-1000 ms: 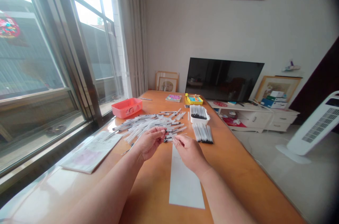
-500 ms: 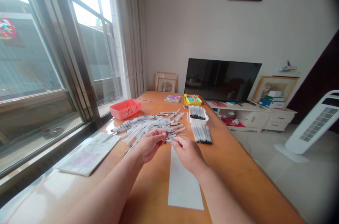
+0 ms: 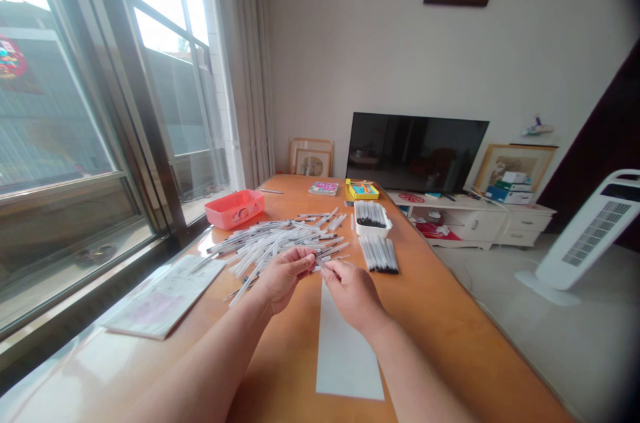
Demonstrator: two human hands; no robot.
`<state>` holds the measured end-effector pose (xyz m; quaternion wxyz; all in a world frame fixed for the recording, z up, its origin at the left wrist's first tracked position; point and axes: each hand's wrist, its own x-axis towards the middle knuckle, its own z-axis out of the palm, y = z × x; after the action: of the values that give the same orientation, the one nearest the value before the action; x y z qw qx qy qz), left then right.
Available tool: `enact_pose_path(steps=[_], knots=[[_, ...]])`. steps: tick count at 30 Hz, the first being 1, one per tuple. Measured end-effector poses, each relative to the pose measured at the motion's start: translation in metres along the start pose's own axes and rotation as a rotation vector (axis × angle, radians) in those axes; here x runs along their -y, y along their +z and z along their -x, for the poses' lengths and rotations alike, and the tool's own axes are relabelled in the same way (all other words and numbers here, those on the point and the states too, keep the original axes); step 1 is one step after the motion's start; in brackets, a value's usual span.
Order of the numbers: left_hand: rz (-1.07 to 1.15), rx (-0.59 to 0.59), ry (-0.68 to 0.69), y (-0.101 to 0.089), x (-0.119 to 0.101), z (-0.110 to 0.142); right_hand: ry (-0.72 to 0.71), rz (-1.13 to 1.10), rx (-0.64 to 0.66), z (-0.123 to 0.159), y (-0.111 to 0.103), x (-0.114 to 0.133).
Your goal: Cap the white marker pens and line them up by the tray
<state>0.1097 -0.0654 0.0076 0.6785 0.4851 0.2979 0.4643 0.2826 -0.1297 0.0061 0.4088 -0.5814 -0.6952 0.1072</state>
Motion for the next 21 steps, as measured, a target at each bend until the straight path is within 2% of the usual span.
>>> enact_pose_path(steps=[6,12,21], knots=[[0.020,0.017,-0.025,0.0037,-0.0017,0.0024,0.004,-0.036,0.005,0.0000,-0.0012,0.0022],[0.067,-0.032,-0.033,0.0066,-0.0079,0.0059,-0.006,-0.038,-0.012,0.0005,-0.0015,0.0038],[-0.082,0.029,0.030,0.0030,-0.0047,0.0028,0.014,-0.058,0.028,0.0013,-0.0020,0.0031]])
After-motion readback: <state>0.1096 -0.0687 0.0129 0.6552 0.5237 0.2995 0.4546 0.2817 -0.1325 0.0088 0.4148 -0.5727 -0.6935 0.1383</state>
